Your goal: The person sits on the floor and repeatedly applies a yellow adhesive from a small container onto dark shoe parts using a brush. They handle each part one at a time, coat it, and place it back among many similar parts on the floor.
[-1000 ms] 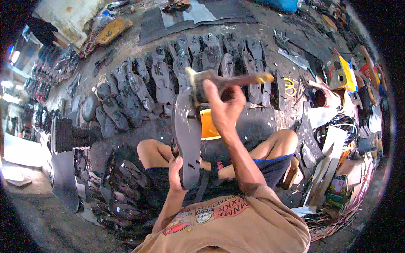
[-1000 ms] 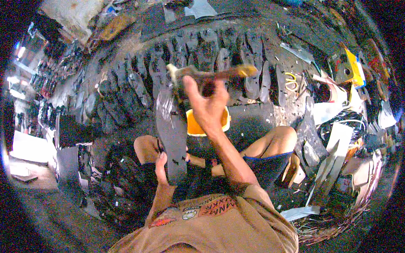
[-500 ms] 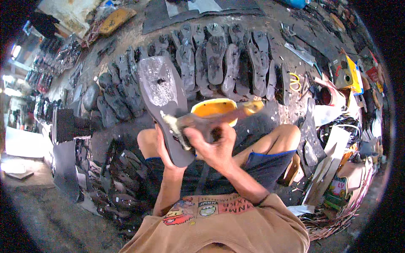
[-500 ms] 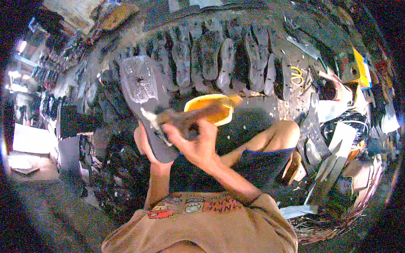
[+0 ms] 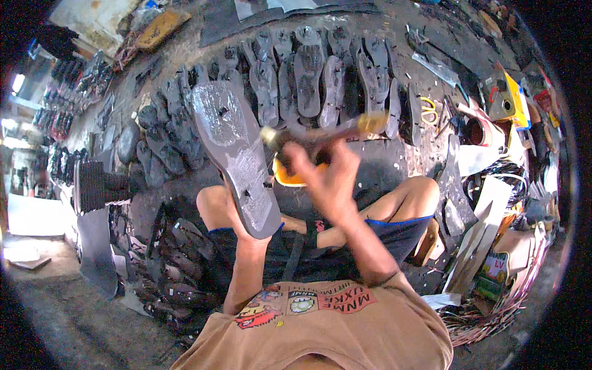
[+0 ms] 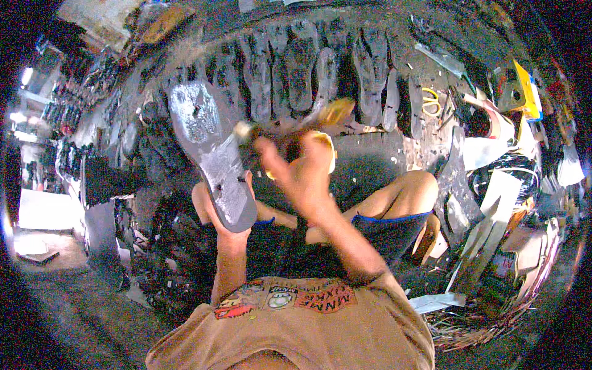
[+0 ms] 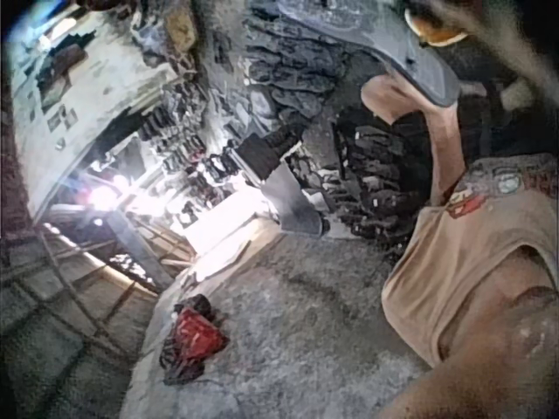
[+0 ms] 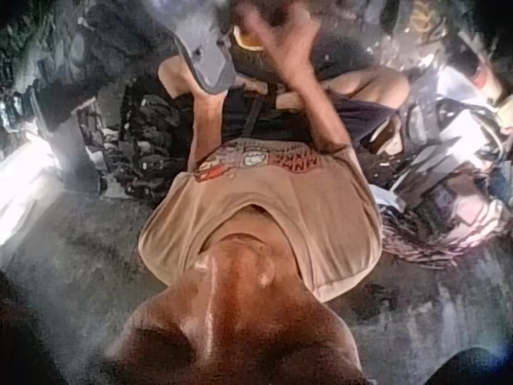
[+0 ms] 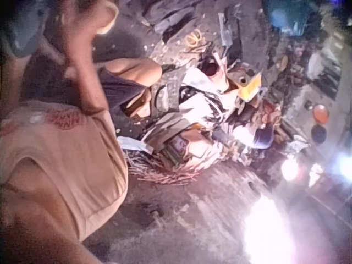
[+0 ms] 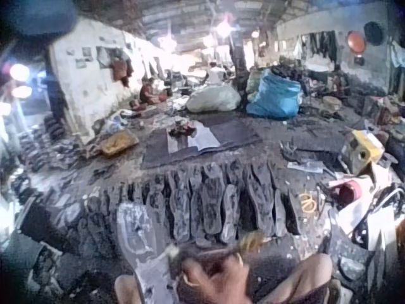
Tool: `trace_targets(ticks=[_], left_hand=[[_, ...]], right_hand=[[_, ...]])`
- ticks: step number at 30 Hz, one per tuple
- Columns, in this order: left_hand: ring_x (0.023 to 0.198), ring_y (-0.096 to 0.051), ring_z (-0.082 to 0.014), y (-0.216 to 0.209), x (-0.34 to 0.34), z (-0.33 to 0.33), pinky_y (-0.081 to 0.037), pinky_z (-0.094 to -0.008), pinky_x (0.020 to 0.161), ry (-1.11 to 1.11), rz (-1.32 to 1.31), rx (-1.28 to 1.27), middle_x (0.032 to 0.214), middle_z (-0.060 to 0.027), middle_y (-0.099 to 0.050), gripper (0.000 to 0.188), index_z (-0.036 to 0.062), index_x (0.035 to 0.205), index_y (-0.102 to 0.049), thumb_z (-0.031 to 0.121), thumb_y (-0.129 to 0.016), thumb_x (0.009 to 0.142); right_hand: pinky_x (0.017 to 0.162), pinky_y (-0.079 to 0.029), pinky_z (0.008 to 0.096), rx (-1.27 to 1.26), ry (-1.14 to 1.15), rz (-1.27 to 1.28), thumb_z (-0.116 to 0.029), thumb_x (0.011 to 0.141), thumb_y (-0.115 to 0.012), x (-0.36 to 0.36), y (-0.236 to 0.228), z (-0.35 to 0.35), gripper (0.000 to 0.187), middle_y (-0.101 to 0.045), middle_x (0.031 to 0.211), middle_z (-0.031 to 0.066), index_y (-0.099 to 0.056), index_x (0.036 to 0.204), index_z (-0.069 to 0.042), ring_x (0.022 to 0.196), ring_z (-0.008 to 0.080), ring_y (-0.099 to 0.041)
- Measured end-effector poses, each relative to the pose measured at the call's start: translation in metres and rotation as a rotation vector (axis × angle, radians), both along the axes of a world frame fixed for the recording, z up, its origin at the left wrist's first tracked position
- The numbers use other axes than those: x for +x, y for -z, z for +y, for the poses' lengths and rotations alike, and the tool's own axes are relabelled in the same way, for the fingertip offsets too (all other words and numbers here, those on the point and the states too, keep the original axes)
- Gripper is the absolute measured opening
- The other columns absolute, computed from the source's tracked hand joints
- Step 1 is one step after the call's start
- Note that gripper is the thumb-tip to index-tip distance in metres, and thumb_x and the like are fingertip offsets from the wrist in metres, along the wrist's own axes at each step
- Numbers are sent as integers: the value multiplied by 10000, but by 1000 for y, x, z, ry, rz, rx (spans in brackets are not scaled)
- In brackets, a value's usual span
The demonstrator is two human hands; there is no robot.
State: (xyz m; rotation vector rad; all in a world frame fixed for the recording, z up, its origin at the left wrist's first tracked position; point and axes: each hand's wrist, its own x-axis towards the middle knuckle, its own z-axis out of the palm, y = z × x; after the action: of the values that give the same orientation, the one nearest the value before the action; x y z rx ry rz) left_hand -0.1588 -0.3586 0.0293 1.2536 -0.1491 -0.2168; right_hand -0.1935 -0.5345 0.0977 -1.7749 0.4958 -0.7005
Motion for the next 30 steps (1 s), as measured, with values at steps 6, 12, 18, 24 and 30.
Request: trace_targets(ticks=[6,12,18,24,30], left_hand=[[1124,-642,-204,-47,30,-10,-552,-404,943,-147,154,-280,1308,-63,-639,509,127,1468,-507,442,-455,1071],[1037,-672,-311,-70,178,32,-582,-492,889,118,227,-323,1202,-105,-674,388,97,1169,-635,394,-670,922],[1110,-641,-363,55,255,-62,-565,-545,945,72,526,-760,1201,-172,-663,442,37,1192,-609,308,-757,876],[1258,-613,-251,83,165,11,-507,-423,1033,-23,363,-169,1329,-147,-651,617,45,1450,-501,308,-714,935],[1027,-673,-306,10,139,471,-532,-419,910,-1098,-237,1560,1157,-174,-704,290,-7,1103,-712,155,-722,862]], right_hand=[[666,-547,333,118,-251,-91,-204,871,-812,-48,8,43,216,-735,826,59,-739,984,-34,728,144,-662],[899,-527,352,293,401,30,-279,927,-750,-72,60,-77,385,-727,1131,150,-702,1162,21,1008,242,-677],[1006,-477,346,395,476,249,-336,949,-755,-73,81,-90,598,-654,1306,187,-591,1343,82,1132,275,-611],[798,-581,381,-191,436,493,-291,1048,-562,-75,116,-68,487,-643,1234,243,-551,1415,28,1079,312,-648],[949,-544,464,-1078,273,968,-98,1016,-516,-82,94,-73,532,-565,1320,269,-425,1540,-74,1168,363,-614]])
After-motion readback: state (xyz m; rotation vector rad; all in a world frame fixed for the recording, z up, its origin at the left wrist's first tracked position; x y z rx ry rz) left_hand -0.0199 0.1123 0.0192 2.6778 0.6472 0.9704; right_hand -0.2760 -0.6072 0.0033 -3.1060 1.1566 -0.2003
